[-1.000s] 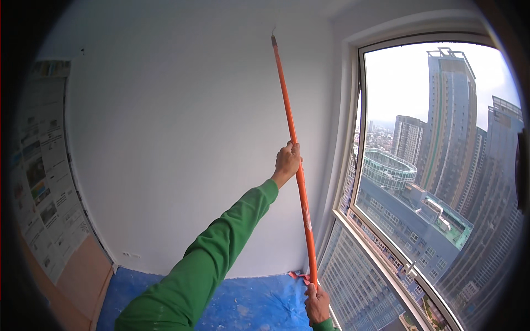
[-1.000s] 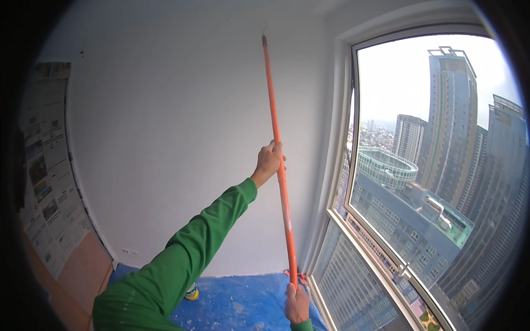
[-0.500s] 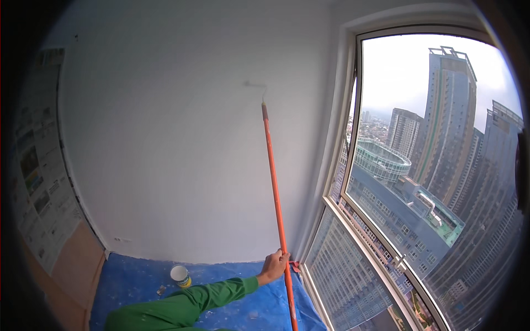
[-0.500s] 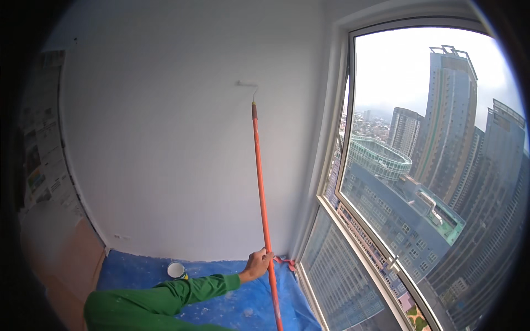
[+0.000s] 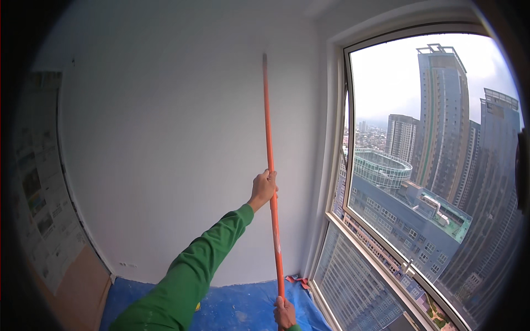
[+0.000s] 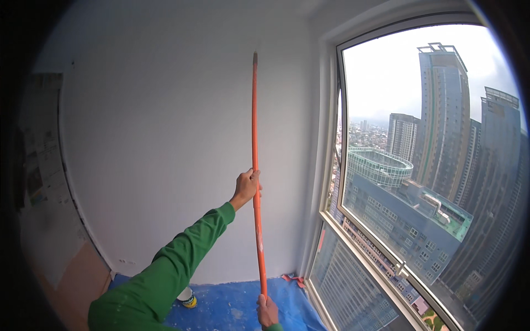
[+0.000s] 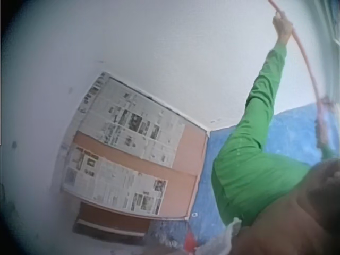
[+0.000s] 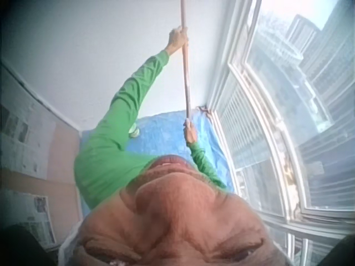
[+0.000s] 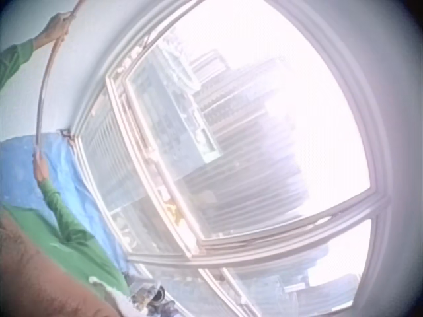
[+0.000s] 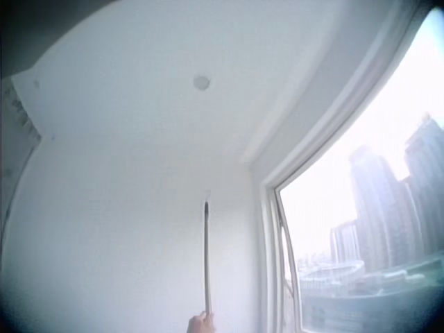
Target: The person paints a white ceiling using a paint roller attached to a long orange extension pole. They repeatedly dip the roller into a paint bucket on the floor and apply paint in long strokes. The person briefly touches their face with their left hand before resuming the painting task.
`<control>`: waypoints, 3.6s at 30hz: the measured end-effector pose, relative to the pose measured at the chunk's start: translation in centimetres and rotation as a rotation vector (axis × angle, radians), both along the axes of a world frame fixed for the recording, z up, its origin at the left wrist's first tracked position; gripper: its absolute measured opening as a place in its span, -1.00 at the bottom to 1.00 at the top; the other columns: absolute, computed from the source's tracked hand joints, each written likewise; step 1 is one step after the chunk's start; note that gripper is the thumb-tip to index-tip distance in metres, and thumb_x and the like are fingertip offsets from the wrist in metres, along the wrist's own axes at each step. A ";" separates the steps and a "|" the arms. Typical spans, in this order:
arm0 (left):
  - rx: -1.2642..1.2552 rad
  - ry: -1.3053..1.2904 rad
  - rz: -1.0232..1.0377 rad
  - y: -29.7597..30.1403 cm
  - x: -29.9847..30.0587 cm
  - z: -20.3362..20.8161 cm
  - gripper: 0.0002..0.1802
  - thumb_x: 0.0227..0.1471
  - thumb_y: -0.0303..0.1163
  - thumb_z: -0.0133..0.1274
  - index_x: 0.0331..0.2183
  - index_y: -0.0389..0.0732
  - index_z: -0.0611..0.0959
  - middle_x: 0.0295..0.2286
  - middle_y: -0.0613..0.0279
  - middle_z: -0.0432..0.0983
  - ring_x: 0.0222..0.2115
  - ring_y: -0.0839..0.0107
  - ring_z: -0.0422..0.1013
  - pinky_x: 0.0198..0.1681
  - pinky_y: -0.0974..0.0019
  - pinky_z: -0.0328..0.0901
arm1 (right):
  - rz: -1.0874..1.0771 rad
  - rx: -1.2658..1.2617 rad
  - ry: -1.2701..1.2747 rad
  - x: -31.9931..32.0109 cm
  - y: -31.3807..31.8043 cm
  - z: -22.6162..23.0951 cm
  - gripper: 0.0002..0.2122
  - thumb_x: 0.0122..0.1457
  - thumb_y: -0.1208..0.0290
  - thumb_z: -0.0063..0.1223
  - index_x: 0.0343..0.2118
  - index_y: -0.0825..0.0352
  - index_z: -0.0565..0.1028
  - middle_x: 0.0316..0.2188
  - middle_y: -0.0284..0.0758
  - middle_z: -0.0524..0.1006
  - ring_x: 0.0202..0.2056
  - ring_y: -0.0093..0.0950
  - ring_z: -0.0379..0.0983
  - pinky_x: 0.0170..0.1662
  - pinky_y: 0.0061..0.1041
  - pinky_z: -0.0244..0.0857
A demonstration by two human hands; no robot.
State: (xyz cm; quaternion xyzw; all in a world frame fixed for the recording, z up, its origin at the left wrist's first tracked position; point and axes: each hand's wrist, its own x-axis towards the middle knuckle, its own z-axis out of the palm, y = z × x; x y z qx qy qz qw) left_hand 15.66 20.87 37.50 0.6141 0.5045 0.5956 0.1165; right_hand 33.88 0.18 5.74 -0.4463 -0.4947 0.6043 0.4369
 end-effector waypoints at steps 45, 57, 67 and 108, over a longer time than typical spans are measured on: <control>-0.752 -0.273 0.001 -7.5 13.6 -39.9 -0.36 0.15 0.04 -0.16 -0.56 -0.42 0.55 -0.59 -0.17 0.50 -0.51 0.00 0.49 -0.43 0.03 0.31 | 0.272 -0.186 -1.101 41.2 -33.0 -30.8 -0.64 0.13 0.02 -0.15 -0.26 0.14 0.58 -0.25 -0.18 0.57 -0.26 -0.14 0.46 -0.19 -0.08 0.27; -1.095 -0.871 -0.067 -24.7 10.1 -46.2 -0.51 0.16 -0.01 -0.15 -0.38 -0.31 0.54 -0.50 0.08 0.55 -0.48 0.32 0.53 -0.52 0.21 0.41 | 0.189 -0.400 -1.232 43.9 -35.8 -21.0 -0.63 0.09 -0.08 -0.13 -0.25 0.06 0.57 -0.27 -0.18 0.57 -0.25 -0.06 0.47 -0.20 0.12 0.22; -1.204 -1.333 0.350 -27.3 -3.4 -58.6 -0.59 0.16 -0.08 -0.13 -0.28 -0.30 0.42 -0.42 0.01 0.51 -0.46 0.11 0.52 -0.39 -0.10 0.41 | 0.218 -0.254 -1.771 35.5 -22.1 -5.1 -0.61 0.07 -0.16 -0.11 -0.27 0.01 0.56 -0.34 -0.19 0.59 -0.28 0.00 0.48 -0.22 0.29 0.18; -1.029 -1.684 0.379 -16.7 -35.0 -60.0 -0.78 0.00 -0.35 0.15 -0.32 -0.19 0.48 -0.41 0.11 0.53 -0.43 0.20 0.49 -0.37 0.09 0.41 | 0.486 0.829 -1.837 -18.5 2.5 19.6 -0.66 -0.12 0.42 0.29 -0.19 0.23 0.57 -0.65 -0.36 0.36 -0.62 -0.40 0.32 -0.51 -0.36 0.16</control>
